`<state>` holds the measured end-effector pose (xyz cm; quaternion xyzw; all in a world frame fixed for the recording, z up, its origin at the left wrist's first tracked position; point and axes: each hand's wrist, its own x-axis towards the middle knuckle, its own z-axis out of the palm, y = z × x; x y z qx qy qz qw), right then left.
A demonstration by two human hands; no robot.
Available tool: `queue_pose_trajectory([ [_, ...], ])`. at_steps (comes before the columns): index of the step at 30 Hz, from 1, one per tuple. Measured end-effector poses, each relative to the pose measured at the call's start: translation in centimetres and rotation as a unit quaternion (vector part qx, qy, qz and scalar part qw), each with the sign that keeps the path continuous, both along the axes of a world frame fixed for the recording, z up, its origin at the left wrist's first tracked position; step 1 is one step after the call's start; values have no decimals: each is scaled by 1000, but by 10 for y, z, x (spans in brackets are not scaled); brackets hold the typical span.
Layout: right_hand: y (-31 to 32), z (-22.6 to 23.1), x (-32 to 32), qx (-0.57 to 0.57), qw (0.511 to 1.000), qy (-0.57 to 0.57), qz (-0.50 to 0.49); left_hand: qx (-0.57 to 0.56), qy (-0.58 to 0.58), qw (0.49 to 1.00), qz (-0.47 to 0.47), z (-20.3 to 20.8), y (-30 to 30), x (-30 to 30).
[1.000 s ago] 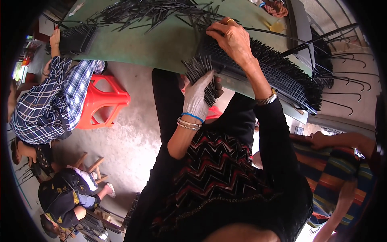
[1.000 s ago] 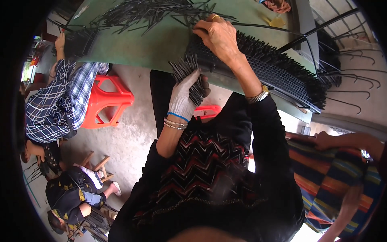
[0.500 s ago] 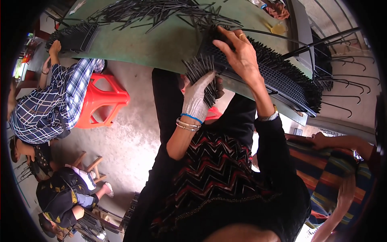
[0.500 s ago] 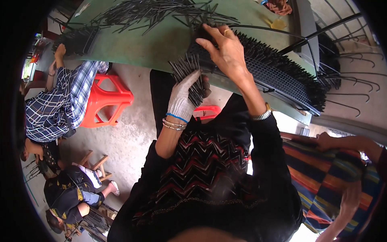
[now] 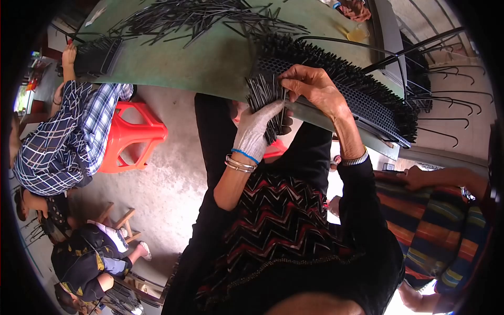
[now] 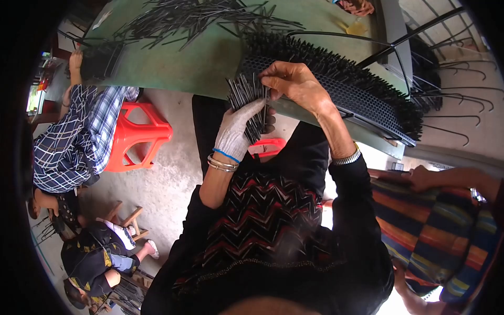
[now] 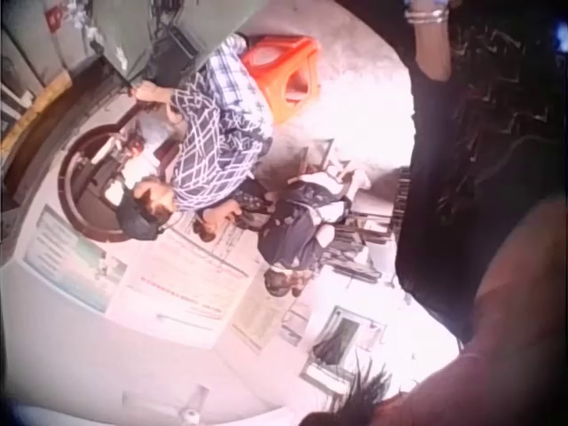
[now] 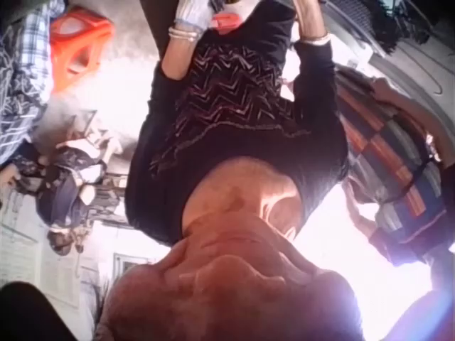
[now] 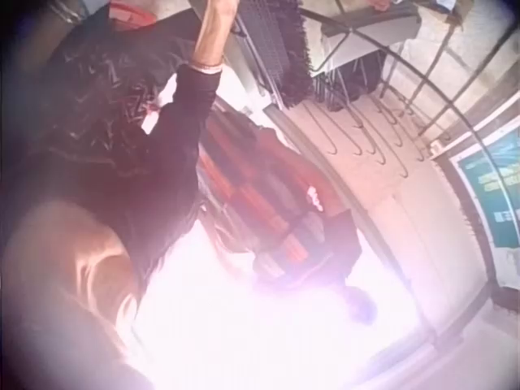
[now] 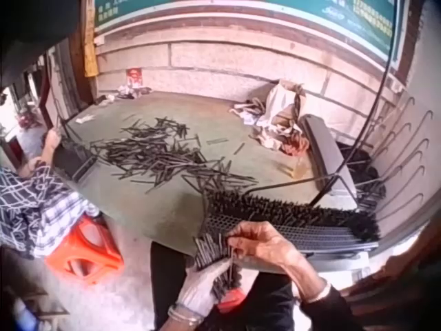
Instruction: Manually inserting metal rods or hooks into an assembly rack.
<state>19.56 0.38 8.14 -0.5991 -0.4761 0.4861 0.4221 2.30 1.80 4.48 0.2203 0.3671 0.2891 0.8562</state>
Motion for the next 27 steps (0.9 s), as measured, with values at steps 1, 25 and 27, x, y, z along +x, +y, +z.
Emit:
queue_pose_trajectory([
  [1,-1,-2,1,4,1000,-11,-3,2,7,1000,1,0,0,1],
  [25,35,-15,4,252,915,-216,-229,-99,-50,994,16,-32,2,21],
  [27,36,-15,4,247,921,-206,-218,-101,-48,993,23,-32,1,20],
])
